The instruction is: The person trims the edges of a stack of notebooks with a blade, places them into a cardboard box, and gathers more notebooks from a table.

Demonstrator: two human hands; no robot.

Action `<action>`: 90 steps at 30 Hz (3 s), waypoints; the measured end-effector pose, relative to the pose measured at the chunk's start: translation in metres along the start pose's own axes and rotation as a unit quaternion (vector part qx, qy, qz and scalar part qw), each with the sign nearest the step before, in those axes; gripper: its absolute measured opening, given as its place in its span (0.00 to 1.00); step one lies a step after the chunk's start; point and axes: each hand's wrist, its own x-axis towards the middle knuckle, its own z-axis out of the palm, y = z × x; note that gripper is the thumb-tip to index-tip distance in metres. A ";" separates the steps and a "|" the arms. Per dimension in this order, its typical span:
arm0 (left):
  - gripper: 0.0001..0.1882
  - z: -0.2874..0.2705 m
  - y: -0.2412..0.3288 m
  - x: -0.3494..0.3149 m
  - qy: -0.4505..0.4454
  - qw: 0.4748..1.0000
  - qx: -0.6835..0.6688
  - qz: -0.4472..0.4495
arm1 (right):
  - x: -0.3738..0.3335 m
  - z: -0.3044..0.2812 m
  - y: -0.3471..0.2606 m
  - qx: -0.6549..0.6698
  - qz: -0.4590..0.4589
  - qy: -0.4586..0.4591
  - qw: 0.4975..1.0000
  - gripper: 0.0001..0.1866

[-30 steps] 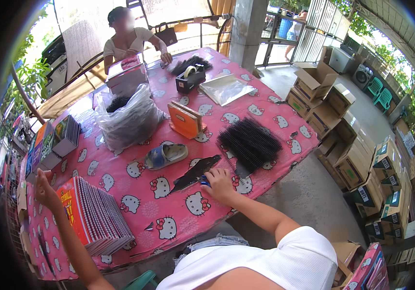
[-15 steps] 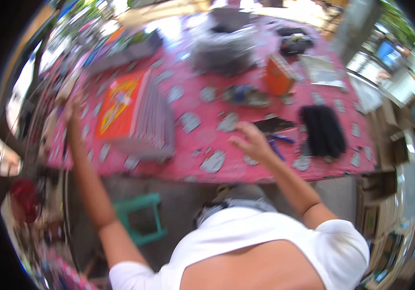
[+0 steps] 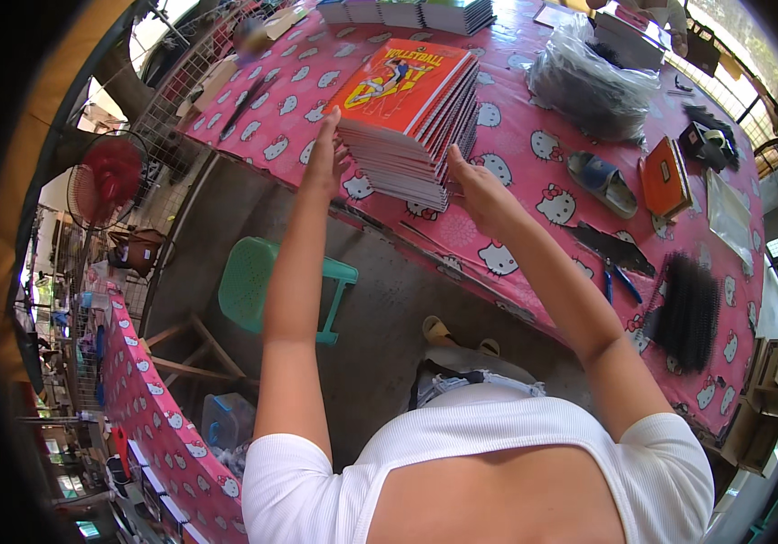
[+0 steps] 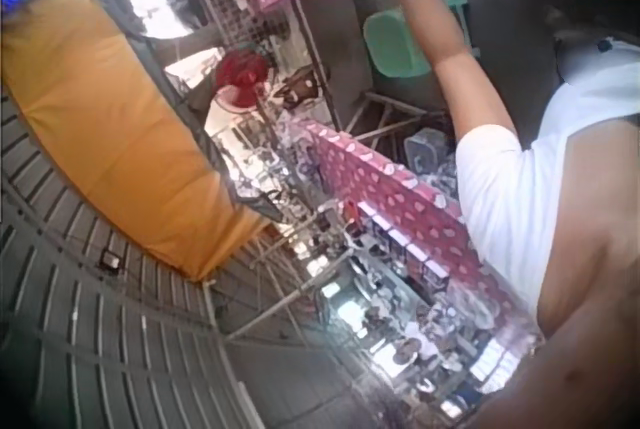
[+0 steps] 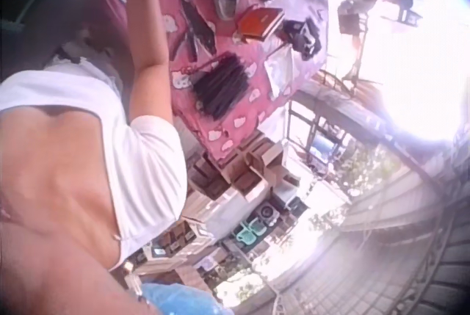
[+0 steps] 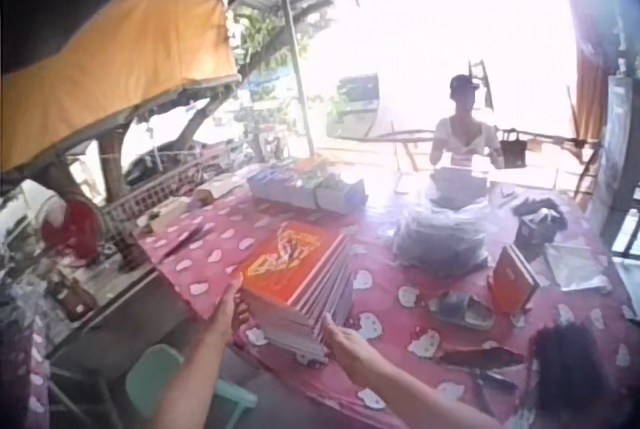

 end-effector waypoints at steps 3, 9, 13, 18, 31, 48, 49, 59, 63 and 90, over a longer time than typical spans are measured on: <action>0.44 0.006 0.001 0.002 -0.098 0.995 0.013 0.022 | 0.015 0.001 0.005 0.050 0.008 -0.004 0.999 0.36; 0.44 -0.018 0.011 0.019 -0.124 0.992 0.010 -0.023 | 0.019 0.009 -0.007 0.076 0.010 -0.010 0.997 0.33; 0.42 -0.027 0.028 0.040 -0.258 0.960 -0.036 -0.104 | 0.023 -0.003 -0.002 0.160 0.072 0.066 0.982 0.32; 0.34 -0.009 0.047 0.025 -0.308 0.948 -0.032 -0.071 | 0.025 0.002 -0.005 0.183 0.103 0.111 0.971 0.39; 0.18 0.021 0.036 0.030 -0.386 0.898 -0.106 -0.185 | 0.046 -0.067 -0.028 0.102 0.140 0.174 0.969 0.30; 0.22 0.065 0.045 0.088 -0.437 0.836 -0.242 -0.228 | 0.108 -0.031 -0.085 0.113 -0.032 0.096 0.988 0.45; 0.22 0.053 0.038 0.093 -0.436 0.834 -0.252 -0.225 | 0.120 -0.023 -0.077 0.117 -0.023 0.072 0.990 0.44; 0.25 0.056 0.028 0.093 -0.548 0.802 -0.199 -0.127 | 0.077 -0.044 -0.063 0.103 -0.066 0.115 0.986 0.32; 0.26 0.034 0.031 0.069 -0.440 0.866 -0.208 -0.118 | 0.063 -0.027 -0.055 -0.026 -0.144 0.266 0.953 0.35; 0.27 0.013 -0.011 0.137 -0.577 0.759 0.114 0.280 | 0.089 -0.024 0.004 -0.179 -0.074 -0.010 0.981 0.33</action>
